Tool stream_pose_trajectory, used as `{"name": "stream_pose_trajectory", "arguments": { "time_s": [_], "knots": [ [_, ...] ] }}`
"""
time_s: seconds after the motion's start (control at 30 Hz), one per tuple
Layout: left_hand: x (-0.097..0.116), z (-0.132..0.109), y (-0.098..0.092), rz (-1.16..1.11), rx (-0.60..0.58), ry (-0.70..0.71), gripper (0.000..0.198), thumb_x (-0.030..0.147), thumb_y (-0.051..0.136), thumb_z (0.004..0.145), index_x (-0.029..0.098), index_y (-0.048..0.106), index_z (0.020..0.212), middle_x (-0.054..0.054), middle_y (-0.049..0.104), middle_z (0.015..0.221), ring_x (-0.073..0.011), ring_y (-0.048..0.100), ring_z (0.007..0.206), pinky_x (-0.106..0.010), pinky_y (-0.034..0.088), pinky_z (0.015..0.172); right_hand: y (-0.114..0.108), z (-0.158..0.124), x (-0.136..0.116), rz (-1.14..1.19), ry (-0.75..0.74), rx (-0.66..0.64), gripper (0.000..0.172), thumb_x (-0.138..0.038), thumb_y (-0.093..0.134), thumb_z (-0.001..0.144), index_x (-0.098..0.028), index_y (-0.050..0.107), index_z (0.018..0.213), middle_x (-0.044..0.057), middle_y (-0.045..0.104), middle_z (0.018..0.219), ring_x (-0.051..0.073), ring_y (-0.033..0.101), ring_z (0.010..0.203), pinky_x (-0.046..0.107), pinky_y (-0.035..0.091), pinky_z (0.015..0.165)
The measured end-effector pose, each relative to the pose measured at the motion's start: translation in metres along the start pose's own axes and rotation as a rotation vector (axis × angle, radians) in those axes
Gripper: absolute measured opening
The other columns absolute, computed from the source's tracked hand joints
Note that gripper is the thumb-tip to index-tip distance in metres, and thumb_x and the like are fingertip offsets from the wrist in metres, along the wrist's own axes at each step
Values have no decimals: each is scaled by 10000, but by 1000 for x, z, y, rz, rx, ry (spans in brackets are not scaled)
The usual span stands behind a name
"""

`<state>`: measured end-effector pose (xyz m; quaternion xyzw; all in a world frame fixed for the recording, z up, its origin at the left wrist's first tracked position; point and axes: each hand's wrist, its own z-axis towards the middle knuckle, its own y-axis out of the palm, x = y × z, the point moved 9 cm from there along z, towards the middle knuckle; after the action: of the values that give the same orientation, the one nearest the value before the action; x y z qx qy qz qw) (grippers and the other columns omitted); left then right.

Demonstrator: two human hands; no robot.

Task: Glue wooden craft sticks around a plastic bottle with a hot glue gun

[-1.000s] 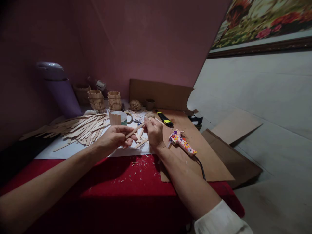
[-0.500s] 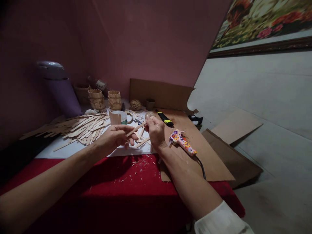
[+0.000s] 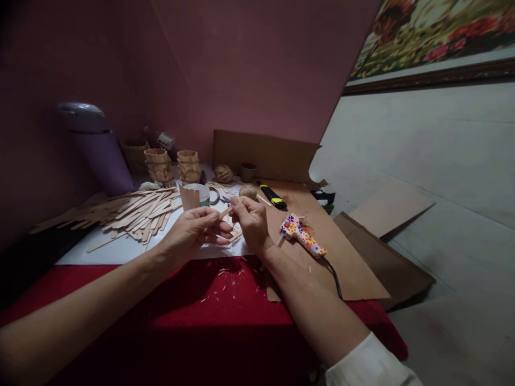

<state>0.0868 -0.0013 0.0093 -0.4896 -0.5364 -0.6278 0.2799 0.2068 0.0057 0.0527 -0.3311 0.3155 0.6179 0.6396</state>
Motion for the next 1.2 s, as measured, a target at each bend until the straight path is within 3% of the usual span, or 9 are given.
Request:
{"name": "stream_pose_trajectory", "arguments": {
  "time_s": [0.1, 0.2, 0.3, 0.4, 0.57, 0.7, 1.0, 1.2],
  "knots": [
    [0, -2, -3, -21, 64, -7, 186, 118, 445, 931, 157, 478, 752, -114, 726, 645, -195, 702, 531, -299, 579, 520, -8, -1, -7, -18, -61, 62, 444, -468, 595, 897, -204, 517, 548, -40, 466, 519, 103, 398, 493, 276, 326, 516],
    [3, -2, -5, -13, 60, 33, 194, 166, 467, 945, 172, 448, 752, -120, 728, 648, -199, 707, 538, -293, 575, 522, -14, -1, -12, 9, -115, 101, 438, -439, 590, 904, -207, 503, 543, -44, 444, 517, 104, 382, 495, 274, 317, 513],
    [7, -2, 0, 16, -31, 88, 192, 283, 614, 898, 144, 535, 794, -113, 744, 706, -190, 716, 586, -286, 584, 564, -9, 1, -9, -18, -83, 31, 447, -456, 589, 906, -207, 508, 544, -42, 449, 509, 107, 387, 493, 278, 320, 515],
    [4, -3, 5, 31, -96, 66, 199, 284, 713, 812, 111, 616, 802, -100, 745, 708, -182, 712, 588, -286, 588, 589, -2, 0, -8, -49, -55, -38, 470, -508, 589, 901, -205, 513, 550, -38, 465, 517, 108, 399, 497, 284, 332, 525],
    [2, -3, 3, 20, -81, -25, 117, 183, 677, 790, 95, 622, 734, -120, 740, 671, -198, 710, 557, -319, 595, 589, 3, 0, -11, -56, -54, -106, 476, -573, 586, 892, -199, 560, 598, -32, 499, 543, 104, 407, 499, 285, 334, 525],
    [3, -2, 5, 56, -113, -20, 144, 209, 680, 803, 94, 623, 740, -137, 752, 709, -217, 728, 600, -347, 609, 630, 2, 2, -11, -44, -61, -117, 474, -577, 588, 890, -199, 564, 605, -24, 513, 559, 107, 420, 513, 279, 324, 511],
    [-1, -1, -4, 180, -32, 14, 296, 367, 654, 881, 156, 515, 727, -89, 717, 625, -197, 704, 530, -285, 566, 515, -32, 11, 5, 57, 1, 184, 450, -506, 595, 884, -218, 466, 564, -61, 405, 459, 89, 326, 418, 256, 239, 415],
    [8, -2, -4, 203, -3, 93, 272, 366, 711, 828, 122, 617, 752, -53, 690, 622, -112, 599, 425, -219, 490, 425, -28, 5, -3, -87, -33, 210, 472, -511, 585, 893, -216, 469, 543, -53, 422, 478, 92, 346, 444, 262, 281, 447]
  ]
}}
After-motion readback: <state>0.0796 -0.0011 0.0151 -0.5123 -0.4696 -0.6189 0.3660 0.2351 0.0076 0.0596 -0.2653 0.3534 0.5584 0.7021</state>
